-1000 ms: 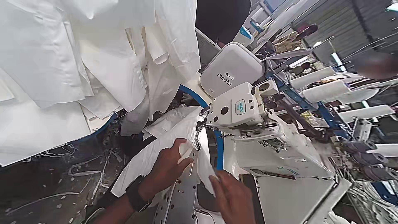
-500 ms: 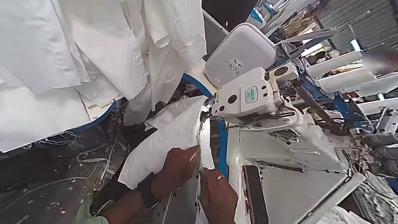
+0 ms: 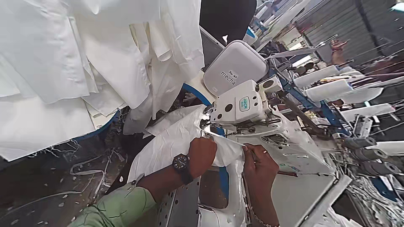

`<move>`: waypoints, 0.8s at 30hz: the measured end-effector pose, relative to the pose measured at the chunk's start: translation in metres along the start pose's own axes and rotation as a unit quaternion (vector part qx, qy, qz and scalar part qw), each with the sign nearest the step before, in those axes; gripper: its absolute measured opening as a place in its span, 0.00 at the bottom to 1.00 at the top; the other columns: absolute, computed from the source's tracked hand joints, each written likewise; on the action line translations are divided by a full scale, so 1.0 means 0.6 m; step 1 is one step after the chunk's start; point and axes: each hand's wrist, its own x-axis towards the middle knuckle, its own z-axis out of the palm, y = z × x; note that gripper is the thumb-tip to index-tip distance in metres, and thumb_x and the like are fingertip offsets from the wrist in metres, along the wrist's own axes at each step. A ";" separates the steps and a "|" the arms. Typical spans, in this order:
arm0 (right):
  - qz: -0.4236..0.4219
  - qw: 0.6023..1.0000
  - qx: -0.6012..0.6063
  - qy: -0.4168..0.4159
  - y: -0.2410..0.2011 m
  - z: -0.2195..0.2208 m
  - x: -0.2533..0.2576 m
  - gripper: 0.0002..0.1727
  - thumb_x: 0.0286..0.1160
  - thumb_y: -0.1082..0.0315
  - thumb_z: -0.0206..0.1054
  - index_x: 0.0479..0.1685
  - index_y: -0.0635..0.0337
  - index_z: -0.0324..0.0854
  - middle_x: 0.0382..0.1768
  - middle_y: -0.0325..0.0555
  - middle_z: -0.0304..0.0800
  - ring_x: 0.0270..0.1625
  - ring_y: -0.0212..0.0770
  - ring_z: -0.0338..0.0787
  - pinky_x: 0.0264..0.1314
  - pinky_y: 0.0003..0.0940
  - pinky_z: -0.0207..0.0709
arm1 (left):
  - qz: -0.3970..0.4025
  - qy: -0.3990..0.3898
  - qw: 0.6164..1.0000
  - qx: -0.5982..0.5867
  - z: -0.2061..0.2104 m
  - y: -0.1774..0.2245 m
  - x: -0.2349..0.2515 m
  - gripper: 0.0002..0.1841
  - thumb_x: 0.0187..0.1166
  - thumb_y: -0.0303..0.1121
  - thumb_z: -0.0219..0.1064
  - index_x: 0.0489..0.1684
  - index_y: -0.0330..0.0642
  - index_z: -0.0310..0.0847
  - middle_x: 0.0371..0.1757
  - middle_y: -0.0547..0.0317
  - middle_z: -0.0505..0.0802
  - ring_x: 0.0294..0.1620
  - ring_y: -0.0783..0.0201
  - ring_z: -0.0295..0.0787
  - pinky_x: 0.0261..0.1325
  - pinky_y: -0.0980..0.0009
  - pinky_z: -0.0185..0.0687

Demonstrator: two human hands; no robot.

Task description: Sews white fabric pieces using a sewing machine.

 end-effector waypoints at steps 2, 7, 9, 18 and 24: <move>-0.005 1.000 0.000 0.022 0.001 0.005 0.004 0.15 0.77 0.69 0.61 0.34 0.71 0.92 0.27 0.54 0.87 0.33 0.38 0.84 0.38 0.26 0.73 | 0.028 -0.023 0.999 -0.010 0.009 0.012 -0.001 0.17 0.89 0.34 0.58 0.57 0.25 0.83 0.55 0.28 0.90 0.61 0.31 0.86 0.59 0.36 0.78; -0.039 0.998 0.004 0.044 0.017 0.015 -0.009 0.14 0.75 0.70 0.61 0.35 0.70 0.92 0.28 0.57 0.89 0.31 0.41 0.87 0.35 0.27 0.75 | -0.067 0.053 0.996 -0.020 0.014 0.010 -0.027 0.24 0.93 0.40 0.51 0.82 0.35 0.70 0.47 0.34 0.93 0.53 0.34 0.91 0.54 0.41 0.82; -0.057 0.997 0.026 0.039 0.016 0.009 -0.017 0.14 0.75 0.71 0.62 0.35 0.71 0.92 0.29 0.56 0.89 0.33 0.38 0.87 0.38 0.21 0.75 | -0.064 0.031 0.997 0.030 0.022 0.022 0.000 0.23 0.91 0.34 0.55 0.78 0.28 0.71 0.51 0.31 0.91 0.56 0.33 0.90 0.55 0.41 0.82; -0.082 0.996 -0.022 0.002 -0.024 0.043 -0.161 0.11 0.69 0.73 0.63 0.31 0.65 0.93 0.28 0.54 0.94 0.29 0.47 0.94 0.30 0.34 0.84 | -0.089 0.142 0.981 -0.096 0.041 -0.036 -0.101 0.32 0.82 0.40 0.68 0.82 0.32 0.68 0.36 0.37 0.93 0.41 0.35 0.93 0.50 0.40 0.83; -0.142 0.989 0.027 0.019 -0.110 0.057 -0.150 0.12 0.73 0.70 0.61 0.28 0.58 0.91 0.25 0.43 0.90 0.28 0.37 0.87 0.32 0.22 0.77 | 0.091 0.313 0.940 -0.101 0.108 -0.083 -0.091 0.09 0.75 0.29 0.63 0.35 0.33 0.90 0.17 0.49 0.87 0.19 0.50 0.88 0.24 0.53 0.79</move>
